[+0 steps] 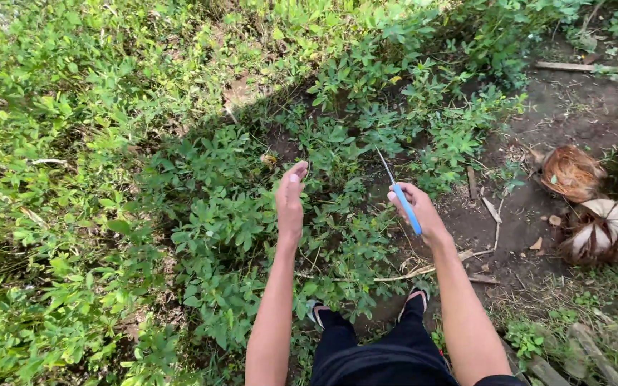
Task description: The recorder uses a pair of blue-handled scissors to prune and cut stems from leafy green plants in a garden.
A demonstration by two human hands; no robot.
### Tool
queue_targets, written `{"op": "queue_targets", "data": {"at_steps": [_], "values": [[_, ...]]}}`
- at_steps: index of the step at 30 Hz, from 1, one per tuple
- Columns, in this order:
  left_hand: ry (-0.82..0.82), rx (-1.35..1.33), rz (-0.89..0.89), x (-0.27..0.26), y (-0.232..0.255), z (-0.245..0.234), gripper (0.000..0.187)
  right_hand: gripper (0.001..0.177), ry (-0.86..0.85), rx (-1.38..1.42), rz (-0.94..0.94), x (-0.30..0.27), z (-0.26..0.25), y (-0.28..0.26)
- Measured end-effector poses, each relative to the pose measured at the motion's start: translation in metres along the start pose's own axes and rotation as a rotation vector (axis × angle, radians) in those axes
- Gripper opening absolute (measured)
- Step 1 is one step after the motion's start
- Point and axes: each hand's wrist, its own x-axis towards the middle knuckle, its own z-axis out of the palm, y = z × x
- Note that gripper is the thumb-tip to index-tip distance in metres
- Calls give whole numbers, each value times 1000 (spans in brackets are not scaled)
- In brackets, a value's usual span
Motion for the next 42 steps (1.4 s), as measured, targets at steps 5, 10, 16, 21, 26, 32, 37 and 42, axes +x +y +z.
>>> {"op": "queue_targets", "data": {"at_steps": [5,10,16,21,26,32,37,42], "values": [[-37,-19,18,12,-3,85,52,38,49,17,-20,0,-91,-13],[-50,1,60,19,-1,182,51,35,80,114,-47,5,-192,-28],[-63,-76,91,29,-20,301,51,34,137,88,-82,13,-321,-20],[-144,-94,59,34,-41,377,52,33,147,180,-96,13,-391,-9],[-185,-79,28,32,-46,428,51,36,227,169,-123,9,-427,-2],[-196,-99,15,46,-42,456,55,38,286,144,-117,18,-449,7],[-215,-102,23,65,-46,472,59,40,300,117,-104,27,-455,-6],[-202,-110,17,94,-62,479,61,38,294,155,-36,54,-459,-19]]}}
